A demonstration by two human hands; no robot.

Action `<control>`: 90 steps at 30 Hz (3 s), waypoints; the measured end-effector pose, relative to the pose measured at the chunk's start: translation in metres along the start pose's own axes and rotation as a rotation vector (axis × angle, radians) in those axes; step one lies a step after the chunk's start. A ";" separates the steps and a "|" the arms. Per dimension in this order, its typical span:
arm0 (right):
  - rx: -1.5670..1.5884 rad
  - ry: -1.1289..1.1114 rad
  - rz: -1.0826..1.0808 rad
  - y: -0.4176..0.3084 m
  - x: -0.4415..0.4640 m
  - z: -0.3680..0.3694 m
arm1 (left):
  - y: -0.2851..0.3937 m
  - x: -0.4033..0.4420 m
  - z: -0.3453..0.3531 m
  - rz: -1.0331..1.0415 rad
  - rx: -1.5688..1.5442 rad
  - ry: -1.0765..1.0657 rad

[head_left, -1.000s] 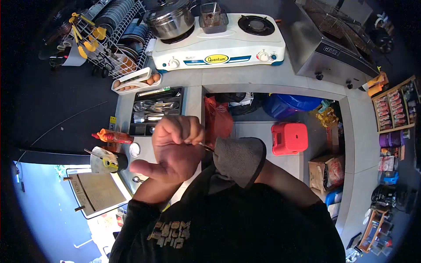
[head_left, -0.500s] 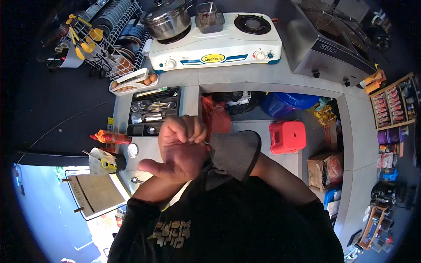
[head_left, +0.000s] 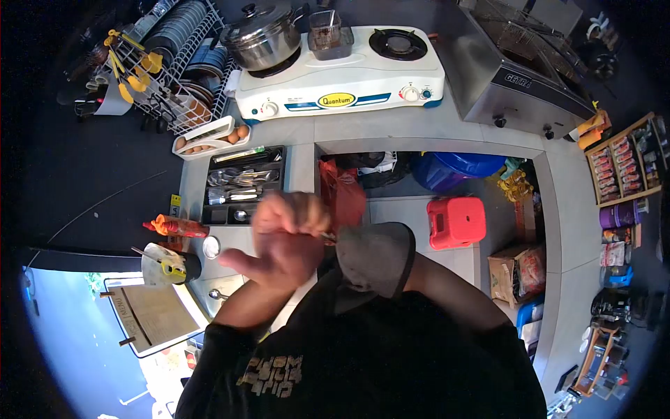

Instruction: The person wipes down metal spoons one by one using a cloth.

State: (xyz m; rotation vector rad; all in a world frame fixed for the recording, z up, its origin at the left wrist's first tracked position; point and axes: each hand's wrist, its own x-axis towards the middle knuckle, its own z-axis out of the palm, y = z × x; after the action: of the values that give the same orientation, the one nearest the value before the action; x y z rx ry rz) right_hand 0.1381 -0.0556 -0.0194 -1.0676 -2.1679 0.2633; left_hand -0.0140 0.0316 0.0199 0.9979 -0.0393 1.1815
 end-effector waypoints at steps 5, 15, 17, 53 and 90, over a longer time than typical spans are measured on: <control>-0.063 -0.215 0.146 -0.012 0.006 -0.008 | 0.007 0.008 0.000 0.036 0.027 0.008; -0.040 0.023 -0.056 -0.005 -0.004 -0.007 | -0.010 -0.010 0.006 -0.091 -0.063 -0.010; 0.076 0.123 -0.077 -0.001 -0.002 0.007 | -0.017 -0.014 0.011 -0.062 -0.008 -0.023; 0.021 0.147 0.621 -0.029 -0.002 -0.020 | -0.012 -0.038 -0.005 -0.652 0.610 0.045; -0.311 0.385 0.444 0.009 -0.017 -0.029 | 0.003 -0.046 0.012 -0.746 0.754 -0.243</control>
State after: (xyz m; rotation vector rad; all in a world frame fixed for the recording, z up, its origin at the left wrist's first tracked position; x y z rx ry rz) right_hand 0.1703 -0.0661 -0.0111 -1.6269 -1.6438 -0.0855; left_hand -0.0298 -0.0106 0.0058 1.6217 0.5783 0.3582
